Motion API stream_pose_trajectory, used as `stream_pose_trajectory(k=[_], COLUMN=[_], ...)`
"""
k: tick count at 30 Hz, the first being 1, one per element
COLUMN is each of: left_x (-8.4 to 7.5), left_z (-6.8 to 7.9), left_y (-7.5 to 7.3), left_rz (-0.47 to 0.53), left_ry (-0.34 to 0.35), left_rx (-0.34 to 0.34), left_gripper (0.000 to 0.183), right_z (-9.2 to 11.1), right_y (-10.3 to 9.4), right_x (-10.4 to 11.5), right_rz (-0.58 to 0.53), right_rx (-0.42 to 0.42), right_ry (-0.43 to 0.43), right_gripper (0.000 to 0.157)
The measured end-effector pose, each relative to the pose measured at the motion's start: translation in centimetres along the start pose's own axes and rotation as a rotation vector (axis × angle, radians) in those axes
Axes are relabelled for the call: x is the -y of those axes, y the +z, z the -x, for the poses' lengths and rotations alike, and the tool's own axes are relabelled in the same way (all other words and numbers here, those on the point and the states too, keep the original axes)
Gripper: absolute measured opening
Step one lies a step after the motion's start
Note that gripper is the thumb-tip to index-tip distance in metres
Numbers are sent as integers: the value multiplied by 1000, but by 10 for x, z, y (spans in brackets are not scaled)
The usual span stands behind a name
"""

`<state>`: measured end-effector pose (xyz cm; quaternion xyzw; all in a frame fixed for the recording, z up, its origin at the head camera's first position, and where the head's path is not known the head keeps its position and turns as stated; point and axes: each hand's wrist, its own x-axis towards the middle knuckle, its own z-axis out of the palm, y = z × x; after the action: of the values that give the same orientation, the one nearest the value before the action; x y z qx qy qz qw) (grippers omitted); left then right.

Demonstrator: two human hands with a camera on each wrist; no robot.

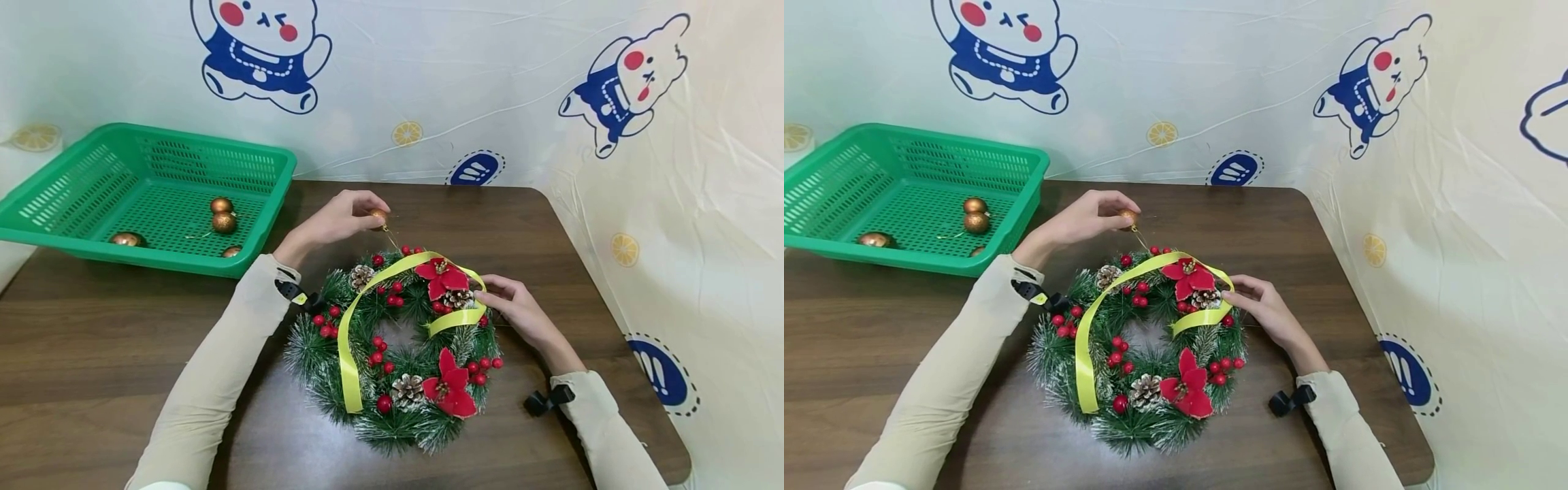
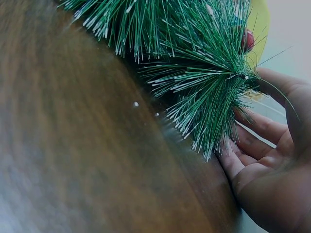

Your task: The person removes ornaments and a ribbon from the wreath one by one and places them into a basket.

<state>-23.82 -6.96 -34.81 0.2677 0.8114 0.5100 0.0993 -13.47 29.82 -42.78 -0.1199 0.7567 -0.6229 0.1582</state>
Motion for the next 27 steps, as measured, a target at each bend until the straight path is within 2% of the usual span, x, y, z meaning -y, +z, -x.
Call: stream_pose_trajectory(k=[18, 27], left_x=[-16, -28], left_z=[6, 12], left_y=[-10, -16], left_rz=[23, 51], left_ry=[14, -3], left_rx=[-24, -44], left_gripper=[25, 25], right_z=[0, -1], right_y=[0, 0], right_x=[0, -2], right_rz=[11, 4], right_rx=[-2, -3], right_ry=[3, 5], right_gripper=[36, 37])
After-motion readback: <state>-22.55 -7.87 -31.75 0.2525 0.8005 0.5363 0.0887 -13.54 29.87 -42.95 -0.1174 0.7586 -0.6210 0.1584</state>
